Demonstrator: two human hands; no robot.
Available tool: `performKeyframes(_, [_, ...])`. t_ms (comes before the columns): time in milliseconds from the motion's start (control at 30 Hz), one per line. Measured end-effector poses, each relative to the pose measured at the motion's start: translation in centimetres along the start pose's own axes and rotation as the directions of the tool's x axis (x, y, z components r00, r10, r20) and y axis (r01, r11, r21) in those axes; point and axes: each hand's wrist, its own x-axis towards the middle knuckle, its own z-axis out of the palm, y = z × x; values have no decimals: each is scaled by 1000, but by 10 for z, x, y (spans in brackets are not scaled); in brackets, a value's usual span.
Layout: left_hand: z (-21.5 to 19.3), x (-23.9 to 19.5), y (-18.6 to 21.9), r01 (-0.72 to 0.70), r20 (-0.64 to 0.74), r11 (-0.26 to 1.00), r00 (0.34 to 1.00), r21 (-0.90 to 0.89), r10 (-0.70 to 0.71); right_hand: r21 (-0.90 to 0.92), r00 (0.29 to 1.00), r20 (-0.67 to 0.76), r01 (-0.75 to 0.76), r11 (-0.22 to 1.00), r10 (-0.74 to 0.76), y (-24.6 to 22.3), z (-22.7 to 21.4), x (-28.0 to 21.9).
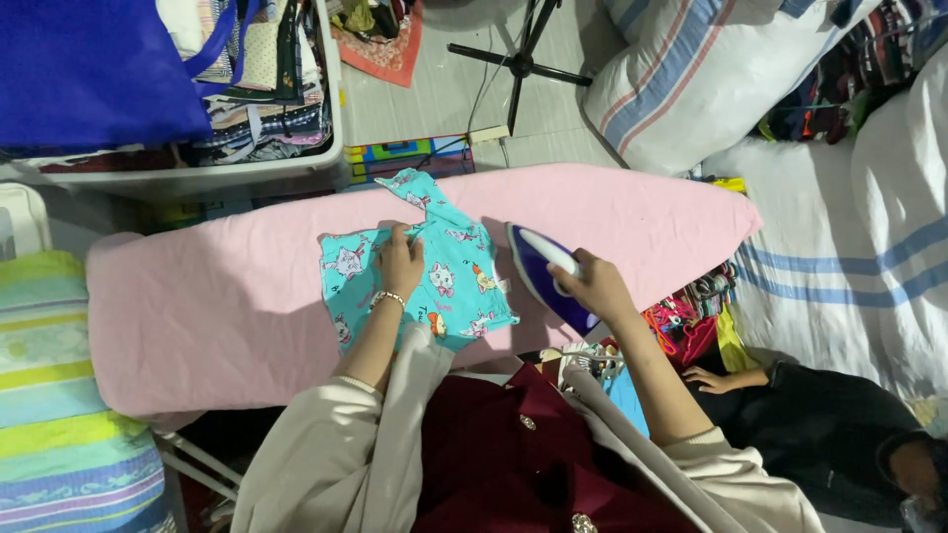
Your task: The person irons a small light-blue patterned garment on a pink ironing board. They repeatedly smooth the fabric with an iron, adjust the garment's position, and fold it into a compact stack before lifting it from the board.
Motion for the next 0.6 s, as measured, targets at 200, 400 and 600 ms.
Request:
performKeyframes(200, [-27,-33,-8,-7,-101,993,995,-115,-4,-132,967,248,97,986,-62,-79,27,-28])
performKeyframes(400, [-73,-105,-19,-136,-208,943,975,-302,74,-271,942,317,205,940,-114,-86,101,-5])
performKeyframes(600, [-90,-163,-38,-49,-303,999,952,2,47,-316,960,276,127,940,-37,-80,124,33])
